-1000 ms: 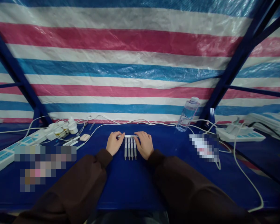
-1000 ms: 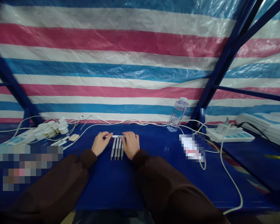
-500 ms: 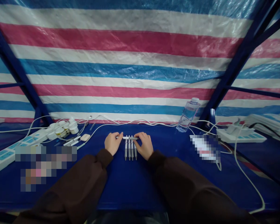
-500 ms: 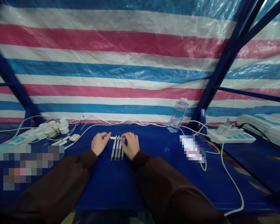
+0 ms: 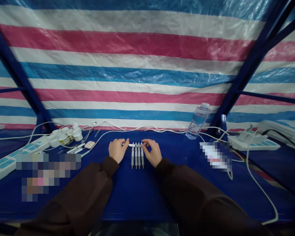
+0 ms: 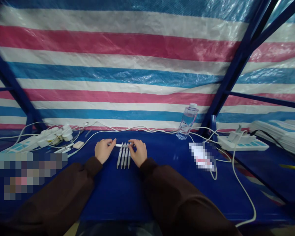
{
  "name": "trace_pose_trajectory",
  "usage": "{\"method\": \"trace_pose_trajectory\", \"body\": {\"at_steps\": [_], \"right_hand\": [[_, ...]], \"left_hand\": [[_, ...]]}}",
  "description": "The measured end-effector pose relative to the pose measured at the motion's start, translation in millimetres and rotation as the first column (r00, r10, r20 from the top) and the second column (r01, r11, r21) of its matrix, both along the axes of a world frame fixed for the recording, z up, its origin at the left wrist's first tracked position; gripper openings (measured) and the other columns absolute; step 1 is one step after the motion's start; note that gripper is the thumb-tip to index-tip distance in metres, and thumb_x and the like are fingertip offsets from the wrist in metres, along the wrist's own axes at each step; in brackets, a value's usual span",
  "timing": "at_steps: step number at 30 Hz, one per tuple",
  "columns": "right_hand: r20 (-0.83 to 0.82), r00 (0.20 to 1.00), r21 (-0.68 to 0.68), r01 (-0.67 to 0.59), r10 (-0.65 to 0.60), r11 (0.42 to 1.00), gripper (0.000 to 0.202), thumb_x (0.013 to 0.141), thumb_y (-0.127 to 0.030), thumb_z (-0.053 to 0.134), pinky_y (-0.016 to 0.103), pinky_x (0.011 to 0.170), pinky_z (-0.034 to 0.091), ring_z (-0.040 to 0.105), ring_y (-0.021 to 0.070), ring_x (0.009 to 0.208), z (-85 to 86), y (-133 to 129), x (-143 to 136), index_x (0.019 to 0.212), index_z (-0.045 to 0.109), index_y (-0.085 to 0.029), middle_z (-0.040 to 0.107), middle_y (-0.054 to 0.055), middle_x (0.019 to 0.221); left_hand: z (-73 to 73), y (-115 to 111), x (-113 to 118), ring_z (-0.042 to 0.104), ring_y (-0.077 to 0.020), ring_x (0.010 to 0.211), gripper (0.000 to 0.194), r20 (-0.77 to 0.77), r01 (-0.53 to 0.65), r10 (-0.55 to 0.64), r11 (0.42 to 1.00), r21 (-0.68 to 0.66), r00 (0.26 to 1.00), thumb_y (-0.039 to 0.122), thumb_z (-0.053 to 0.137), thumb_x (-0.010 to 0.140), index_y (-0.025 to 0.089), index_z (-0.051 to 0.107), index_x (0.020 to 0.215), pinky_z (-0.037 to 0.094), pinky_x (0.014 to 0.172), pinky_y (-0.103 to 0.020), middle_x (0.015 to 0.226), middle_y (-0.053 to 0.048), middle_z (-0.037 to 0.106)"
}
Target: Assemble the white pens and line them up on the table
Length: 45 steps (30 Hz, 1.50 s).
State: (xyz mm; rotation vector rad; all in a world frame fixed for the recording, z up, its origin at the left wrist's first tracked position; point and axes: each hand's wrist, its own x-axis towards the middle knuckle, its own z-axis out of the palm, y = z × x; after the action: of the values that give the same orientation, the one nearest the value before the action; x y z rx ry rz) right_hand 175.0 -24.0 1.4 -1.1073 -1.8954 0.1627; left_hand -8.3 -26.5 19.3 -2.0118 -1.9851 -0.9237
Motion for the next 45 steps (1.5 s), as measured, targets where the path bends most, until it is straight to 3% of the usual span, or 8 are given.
{"method": "trace_pose_trajectory", "body": {"at_steps": [4, 11, 15, 23, 29, 33, 39, 45], "right_hand": [[-0.001, 0.998, 0.014, -0.06, 0.06, 0.998, 0.035, 0.082, -0.028, 0.055, 0.03, 0.081, 0.033, 0.053, 0.0185, 0.096, 0.3, -2.8, -1.2, 0.117, 0.05, -0.021, 0.059, 0.006, 0.11], [0.207, 0.968, -0.091, -0.128, 0.145, 0.988, 0.026, 0.093, -0.028, 0.038, 0.028, 0.07, 0.031, 0.054, 0.0143, 0.07, -0.5, 1.3, -0.7, 0.081, 0.059, -0.02, 0.063, 0.0, 0.07], [0.223, 0.956, -0.043, -0.183, 0.188, 0.982, 0.013, 0.09, -0.027, 0.046, 0.027, 0.068, 0.031, 0.054, 0.0144, 0.074, -1.2, 1.6, 0.0, 0.089, 0.056, -0.02, 0.063, 0.001, 0.079], [0.36, 0.93, 0.143, -0.136, 0.077, 0.98, 0.021, 0.091, -0.024, 0.045, 0.03, 0.07, 0.03, 0.053, 0.0172, 0.083, -1.9, 3.8, 2.2, 0.107, 0.058, -0.021, 0.063, 0.005, 0.089], [0.367, 0.929, 0.239, -0.045, -0.047, 0.97, 0.016, 0.088, -0.02, 0.049, 0.033, 0.072, 0.028, 0.051, 0.0174, 0.085, -1.1, 3.1, 3.4, 0.095, 0.063, -0.022, 0.063, 0.004, 0.089], [0.366, 0.927, 0.219, -0.006, -0.077, 0.976, 0.014, 0.086, -0.016, 0.049, 0.033, 0.072, 0.029, 0.049, 0.018, 0.082, -1.4, 1.6, 3.3, 0.088, 0.062, -0.021, 0.061, 0.004, 0.087], [0.399, 0.917, 0.135, -0.069, 0.01, 0.988, 0.03, 0.089, -0.028, 0.046, 0.033, 0.074, 0.033, 0.049, 0.0215, 0.09, 3.3, -1.9, 0.4, 0.116, 0.054, -0.02, 0.058, 0.009, 0.099], [0.445, 0.895, 0.121, -0.108, 0.043, 0.987, 0.031, 0.092, -0.017, 0.037, 0.036, 0.077, 0.031, 0.052, 0.021, 0.094, 1.1, -1.6, -1.4, 0.117, 0.053, -0.019, 0.063, 0.009, 0.103]], "left_hand": [[0.3, -0.3, 0.3, 0.055, -0.017, 0.07, 0.045, 0.003, -0.012, 0.012, 1.0, -0.029, 1.0, 0.044, 0.039, 0.086, 0.019, 0.054, 0.053, 0.023, 0.061, -0.027, 0.058, -0.002, 0.061], [4.1, -3.2, 1.9, 0.057, -0.0179, 0.071, 0.044, -0.008, -0.043, 0.043, 0.997, -0.067, 0.999, 0.043, 0.038, 0.086, 0.018, 0.056, 0.054, 0.022, 0.061, -0.027, 0.06, -0.004, 0.063], [4.9, -3.7, 1.7, 0.057, -0.0173, 0.068, 0.046, 0.001, -0.061, 0.062, 0.991, -0.12, 0.998, 0.045, 0.037, 0.086, 0.019, 0.056, 0.054, 0.022, 0.06, -0.027, 0.059, -0.003, 0.062], [2.8, -1.0, 1.3, 0.058, -0.0177, 0.061, 0.053, 0.049, -0.066, 0.078, 0.975, -0.214, 0.996, 0.051, 0.031, 0.086, 0.02, 0.06, 0.055, 0.023, 0.056, -0.027, 0.055, -0.004, 0.061], [3.9, -1.9, 4.9, 0.06, -0.0193, 0.064, 0.057, 0.062, -0.065, 0.089, 0.945, -0.321, 0.994, 0.057, 0.028, 0.085, 0.02, 0.061, 0.055, 0.022, 0.051, -0.026, 0.059, -0.006, 0.064], [4.0, -2.9, 6.6, 0.06, -0.0197, 0.065, 0.058, 0.086, -0.044, 0.077, 0.942, -0.332, 0.993, 0.058, 0.029, 0.084, 0.02, 0.06, 0.053, 0.022, 0.05, -0.026, 0.058, -0.006, 0.063], [5.1, -3.3, 5.3, 0.06, -0.0202, 0.063, 0.055, 0.135, -0.016, 0.056, 0.959, -0.281, 0.989, 0.056, 0.031, 0.084, 0.021, 0.062, 0.056, 0.023, 0.05, -0.026, 0.058, -0.005, 0.064], [6.5, -5.0, 5.6, 0.06, -0.0195, 0.065, 0.056, 0.12, -0.009, 0.037, 0.974, -0.228, 0.992, 0.056, 0.028, 0.086, 0.021, 0.061, 0.056, 0.023, 0.051, -0.026, 0.06, -0.006, 0.064]]}}
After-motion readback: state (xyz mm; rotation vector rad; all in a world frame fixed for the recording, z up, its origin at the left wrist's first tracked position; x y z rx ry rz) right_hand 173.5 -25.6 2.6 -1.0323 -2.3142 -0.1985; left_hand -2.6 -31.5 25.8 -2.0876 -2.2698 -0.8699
